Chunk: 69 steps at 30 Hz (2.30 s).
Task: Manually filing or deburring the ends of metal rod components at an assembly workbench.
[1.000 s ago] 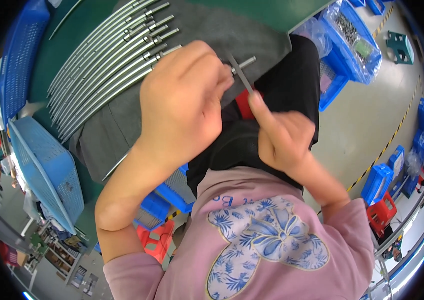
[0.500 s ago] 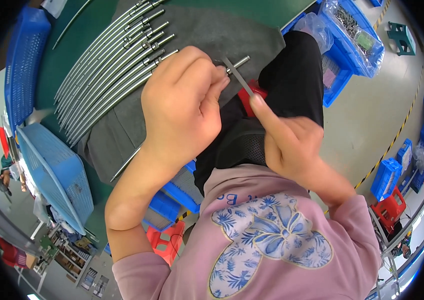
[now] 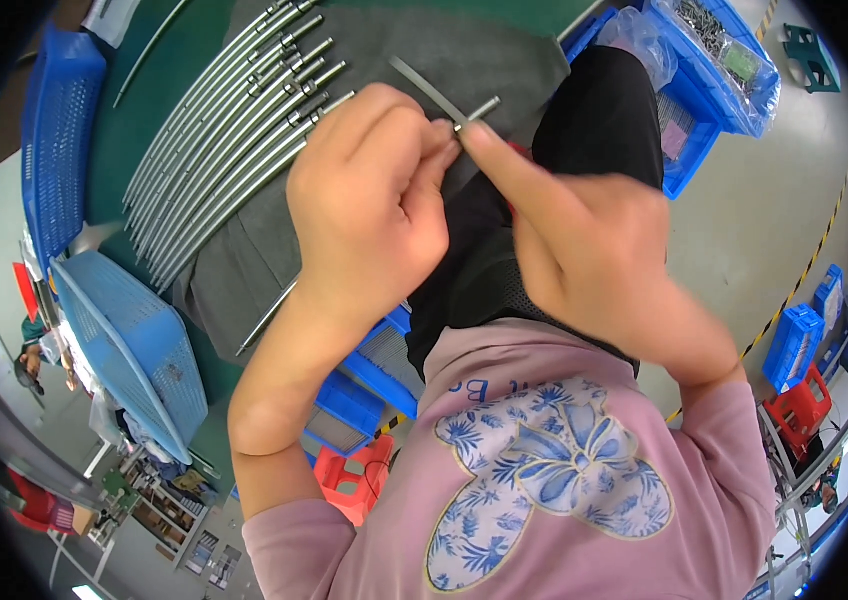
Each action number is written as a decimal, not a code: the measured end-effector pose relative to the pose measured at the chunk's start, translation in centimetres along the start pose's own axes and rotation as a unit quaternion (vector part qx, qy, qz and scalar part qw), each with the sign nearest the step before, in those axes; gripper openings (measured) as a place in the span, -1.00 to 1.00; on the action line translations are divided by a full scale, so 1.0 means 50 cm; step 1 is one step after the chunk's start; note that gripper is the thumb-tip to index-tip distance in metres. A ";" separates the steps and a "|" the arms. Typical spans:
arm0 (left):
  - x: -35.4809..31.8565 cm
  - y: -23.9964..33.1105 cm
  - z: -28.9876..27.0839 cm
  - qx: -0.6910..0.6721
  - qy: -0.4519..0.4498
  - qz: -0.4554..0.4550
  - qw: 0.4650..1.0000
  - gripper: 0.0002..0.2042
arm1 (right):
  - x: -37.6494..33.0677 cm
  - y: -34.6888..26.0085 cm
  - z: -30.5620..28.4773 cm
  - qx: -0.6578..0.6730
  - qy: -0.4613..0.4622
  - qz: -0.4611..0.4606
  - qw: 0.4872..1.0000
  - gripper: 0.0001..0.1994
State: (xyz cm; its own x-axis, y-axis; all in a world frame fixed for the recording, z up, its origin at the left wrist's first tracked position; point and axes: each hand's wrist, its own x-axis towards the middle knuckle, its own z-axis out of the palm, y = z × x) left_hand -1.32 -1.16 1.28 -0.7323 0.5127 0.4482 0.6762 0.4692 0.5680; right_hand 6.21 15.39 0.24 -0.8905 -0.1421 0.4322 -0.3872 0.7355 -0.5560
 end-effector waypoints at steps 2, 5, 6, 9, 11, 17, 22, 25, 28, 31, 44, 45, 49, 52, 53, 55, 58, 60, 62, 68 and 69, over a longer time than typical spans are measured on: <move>0.001 -0.001 -0.001 -0.002 -0.001 -0.009 1.000 -0.84 | -0.057 0.000 -0.029 0.009 -0.071 0.048 0.996 -0.46; -0.002 0.000 -0.003 0.012 -0.008 0.011 1.000 -0.84 | -0.025 -0.001 -0.012 0.009 -0.049 0.026 0.998 -0.44; 0.000 0.002 -0.003 0.009 -0.010 0.015 1.000 -0.84 | 0.005 0.002 0.000 -0.009 -0.010 -0.011 1.000 -0.42; -0.003 0.008 -0.003 0.007 0.001 0.003 1.000 -0.84 | -0.028 0.006 0.017 -0.018 0.001 -0.009 1.000 -0.41; -0.004 0.007 -0.006 0.008 -0.009 0.001 1.000 -0.84 | -0.085 0.013 0.013 -0.027 -0.017 0.004 0.999 -0.43; 0.002 0.005 -0.003 0.009 -0.019 0.006 1.000 -0.84 | -0.041 0.044 0.063 -0.027 0.088 -0.080 0.993 -0.43; -0.001 0.004 -0.005 0.021 -0.019 0.010 1.000 -0.84 | -0.160 0.098 0.074 -0.015 0.024 -0.085 0.996 -0.45; -0.005 0.006 -0.012 0.029 -0.013 -0.002 0.999 -0.84 | -0.189 0.129 0.033 0.004 0.020 -0.099 0.995 -0.49; -0.004 0.004 -0.011 0.031 -0.012 0.005 0.999 -0.85 | -0.165 0.130 0.014 0.039 0.146 0.012 0.988 -0.58; -0.005 0.003 -0.015 0.040 -0.015 0.003 0.999 -0.85 | -0.073 0.115 0.011 0.083 0.185 0.109 0.973 -0.69; -0.012 0.007 -0.002 0.023 0.031 -0.020 0.999 -0.83 | 0.046 0.042 0.090 0.190 0.221 -0.018 0.957 -0.89; -0.011 0.006 -0.002 0.022 0.031 -0.012 0.999 -0.83 | 0.045 0.040 0.106 0.163 0.237 -0.017 0.957 -0.88; -0.010 0.002 -0.007 0.002 0.022 -0.011 1.000 -0.83 | 0.061 0.061 0.095 0.050 0.220 -0.061 0.972 -0.87; -0.011 -0.001 -0.007 -0.010 0.022 -0.011 1.000 -0.83 | 0.083 0.095 0.074 0.003 0.216 -0.116 0.970 -0.88; -0.012 0.000 -0.008 -0.009 0.022 -0.013 1.000 -0.83 | 0.085 0.109 0.067 -0.004 0.223 -0.127 0.966 -0.89; -0.014 0.003 -0.005 -0.009 0.028 -0.018 0.999 -0.83 | 0.079 0.123 0.061 -0.007 0.227 -0.117 0.967 -0.87; -0.012 0.005 -0.005 -0.012 0.025 -0.021 0.999 -0.83 | 0.078 0.110 0.059 0.042 0.221 -0.090 0.970 -0.86; -0.011 0.005 -0.005 -0.011 0.026 -0.016 0.999 -0.84 | 0.076 0.100 0.056 0.089 0.217 -0.066 0.970 -0.86; -0.014 0.004 -0.003 -0.013 0.030 -0.018 0.999 -0.84 | 0.074 0.095 0.049 0.090 0.189 -0.044 0.977 -0.85; -0.014 0.014 0.001 -0.009 0.034 -0.029 0.999 -0.84 | 0.061 0.100 0.053 0.133 0.181 -0.021 0.974 -0.82; -0.015 0.014 0.001 -0.008 0.032 -0.027 0.999 -0.84 | 0.059 0.099 0.054 0.136 0.181 -0.023 0.974 -0.79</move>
State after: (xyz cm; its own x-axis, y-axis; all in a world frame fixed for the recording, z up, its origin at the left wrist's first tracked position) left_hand -0.30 -1.17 1.31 -0.7723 0.4388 0.4594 0.6339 0.4840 0.6033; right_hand 1.00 16.79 -3.14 -0.7469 0.1090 0.6560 -0.5175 0.5243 -0.6763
